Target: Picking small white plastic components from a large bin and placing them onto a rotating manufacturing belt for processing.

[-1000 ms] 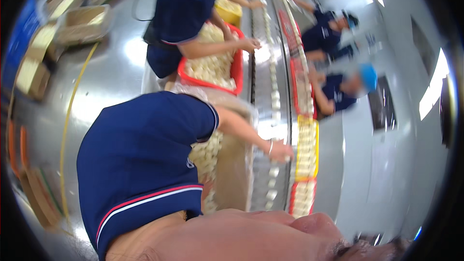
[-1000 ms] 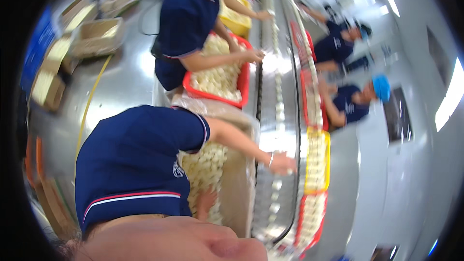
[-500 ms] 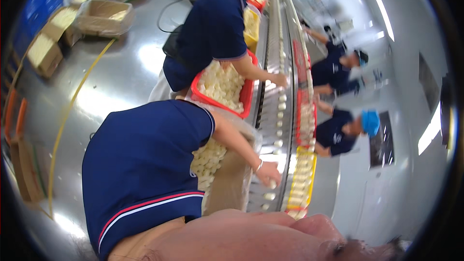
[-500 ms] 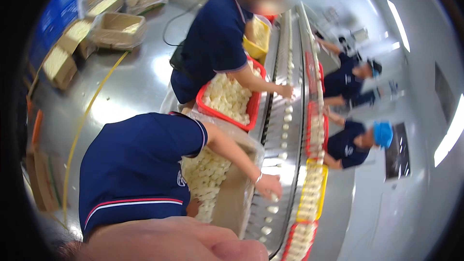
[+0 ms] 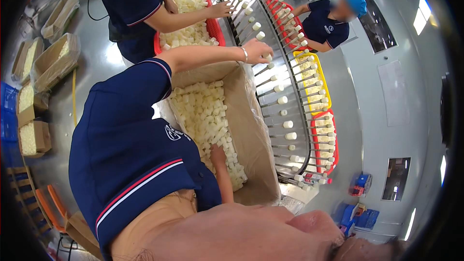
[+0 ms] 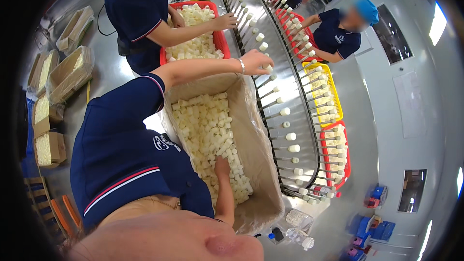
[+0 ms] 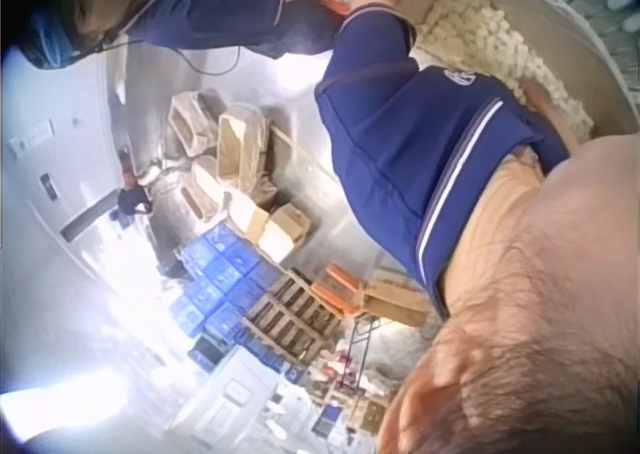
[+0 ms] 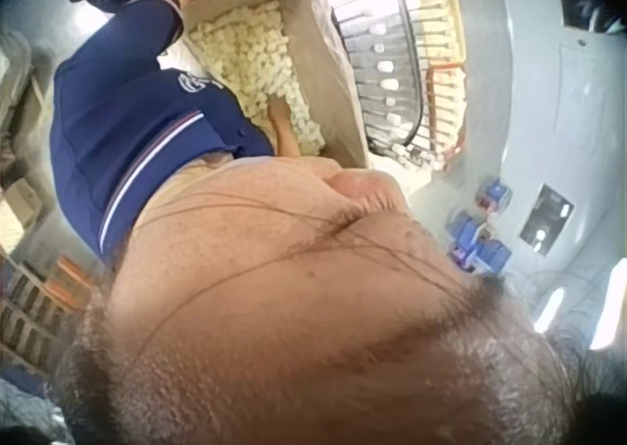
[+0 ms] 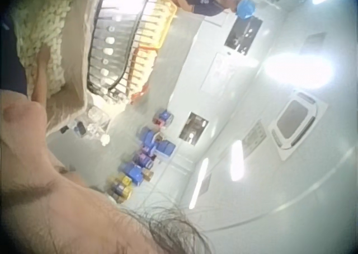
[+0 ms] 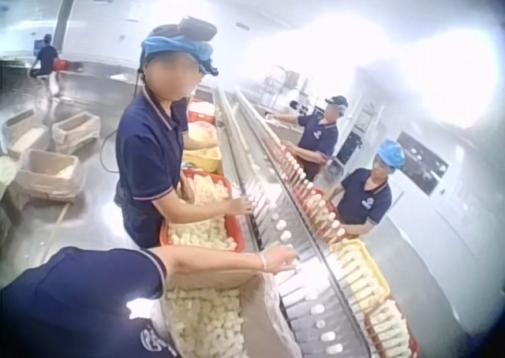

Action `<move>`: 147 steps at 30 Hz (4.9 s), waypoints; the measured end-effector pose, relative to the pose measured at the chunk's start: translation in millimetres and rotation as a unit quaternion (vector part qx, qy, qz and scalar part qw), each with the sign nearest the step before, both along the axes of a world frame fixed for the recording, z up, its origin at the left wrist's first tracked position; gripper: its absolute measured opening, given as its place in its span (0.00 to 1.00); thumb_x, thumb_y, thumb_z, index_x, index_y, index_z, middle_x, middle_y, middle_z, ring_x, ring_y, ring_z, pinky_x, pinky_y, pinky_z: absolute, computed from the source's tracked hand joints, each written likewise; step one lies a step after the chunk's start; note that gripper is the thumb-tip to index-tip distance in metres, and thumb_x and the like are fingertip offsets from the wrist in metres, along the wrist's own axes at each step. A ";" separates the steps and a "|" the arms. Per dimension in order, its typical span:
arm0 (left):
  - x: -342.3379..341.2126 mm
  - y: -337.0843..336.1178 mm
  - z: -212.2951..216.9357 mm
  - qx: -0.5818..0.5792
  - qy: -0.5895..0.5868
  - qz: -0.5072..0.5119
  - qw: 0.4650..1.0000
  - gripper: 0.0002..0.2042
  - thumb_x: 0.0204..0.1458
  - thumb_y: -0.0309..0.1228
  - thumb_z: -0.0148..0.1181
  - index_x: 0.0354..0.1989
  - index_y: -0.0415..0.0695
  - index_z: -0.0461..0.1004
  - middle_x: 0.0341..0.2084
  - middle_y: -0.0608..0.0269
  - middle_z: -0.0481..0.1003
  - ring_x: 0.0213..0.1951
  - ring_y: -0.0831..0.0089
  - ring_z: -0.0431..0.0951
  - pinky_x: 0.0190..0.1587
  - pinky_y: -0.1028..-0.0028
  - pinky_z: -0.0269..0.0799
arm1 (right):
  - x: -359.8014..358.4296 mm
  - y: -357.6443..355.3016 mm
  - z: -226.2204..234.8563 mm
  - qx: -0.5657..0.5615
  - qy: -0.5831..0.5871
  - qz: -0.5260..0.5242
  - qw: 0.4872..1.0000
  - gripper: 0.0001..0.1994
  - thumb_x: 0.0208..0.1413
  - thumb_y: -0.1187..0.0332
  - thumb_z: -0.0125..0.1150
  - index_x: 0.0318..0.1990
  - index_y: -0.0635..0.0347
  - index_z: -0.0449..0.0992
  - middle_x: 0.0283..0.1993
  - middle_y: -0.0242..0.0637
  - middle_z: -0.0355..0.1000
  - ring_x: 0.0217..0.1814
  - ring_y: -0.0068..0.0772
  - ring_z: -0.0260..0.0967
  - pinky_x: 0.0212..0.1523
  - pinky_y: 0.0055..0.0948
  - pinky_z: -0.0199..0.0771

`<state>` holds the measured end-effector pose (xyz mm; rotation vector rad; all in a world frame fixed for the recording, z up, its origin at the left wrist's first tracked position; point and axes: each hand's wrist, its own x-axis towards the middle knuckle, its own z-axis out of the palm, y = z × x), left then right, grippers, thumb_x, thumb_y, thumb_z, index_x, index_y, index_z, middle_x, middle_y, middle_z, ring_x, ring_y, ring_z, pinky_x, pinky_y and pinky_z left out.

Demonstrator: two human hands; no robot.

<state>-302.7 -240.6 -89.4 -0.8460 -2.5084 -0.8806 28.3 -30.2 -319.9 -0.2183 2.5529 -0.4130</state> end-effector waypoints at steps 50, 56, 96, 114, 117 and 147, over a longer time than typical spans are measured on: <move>197.4 23.7 -176.8 -0.380 -0.184 -0.406 0.811 0.22 0.44 0.34 0.61 0.46 0.40 0.64 0.30 0.46 0.73 0.37 0.51 0.74 0.39 0.57 0.69 | -183.7 110.9 255.1 0.158 0.362 -0.020 0.918 0.18 0.45 0.52 0.62 0.36 0.55 0.75 0.35 0.38 0.74 0.40 0.42 0.70 0.50 0.38 0.58; 185.9 61.0 -75.9 0.130 -0.583 -0.428 0.679 0.19 0.55 0.36 0.54 0.55 0.47 0.65 0.25 0.70 0.71 0.25 0.83 0.70 0.25 0.82 0.66 | -163.3 108.2 248.9 0.285 0.278 -0.041 0.916 0.21 0.42 0.55 0.65 0.42 0.57 0.73 0.39 0.39 0.72 0.46 0.41 0.66 0.55 0.40 0.53; 72.9 83.4 -0.4 0.107 -0.156 -0.196 0.962 0.17 0.46 0.33 0.61 0.45 0.46 0.70 0.32 0.65 0.72 0.33 0.74 0.71 0.38 0.73 0.68 | -163.3 71.9 223.1 0.118 0.455 -0.154 0.869 0.19 0.50 0.59 0.57 0.47 0.56 0.66 0.49 0.42 0.68 0.57 0.42 0.59 0.63 0.61 0.30; 105.0 247.7 14.9 -0.429 0.092 -0.298 0.848 0.18 0.39 0.44 0.62 0.39 0.51 0.75 0.30 0.65 0.75 0.37 0.66 0.74 0.46 0.64 0.57 | 45.5 25.6 -8.2 0.007 0.128 -0.027 0.991 0.26 0.47 0.66 0.60 0.54 0.57 0.60 0.58 0.56 0.52 0.53 0.55 0.59 0.45 0.46 0.67; 131.5 224.9 -0.5 -0.137 0.286 -0.336 0.887 0.21 0.45 0.39 0.56 0.49 0.49 0.68 0.45 0.59 0.68 0.46 0.64 0.69 0.52 0.57 0.56 | 41.4 27.5 -14.2 -0.038 0.081 -0.042 0.995 0.25 0.46 0.68 0.60 0.53 0.58 0.60 0.55 0.58 0.53 0.47 0.57 0.64 0.42 0.47 0.68; 189.1 28.7 -160.7 -0.393 -0.179 -0.361 0.827 0.18 0.43 0.43 0.61 0.42 0.50 0.71 0.47 0.58 0.64 0.42 0.59 0.73 0.39 0.63 0.69 | -119.0 88.4 216.8 -0.545 0.305 -0.282 0.728 0.12 0.63 0.60 0.43 0.44 0.59 0.63 0.32 0.30 0.62 0.25 0.15 0.58 0.20 0.14 0.59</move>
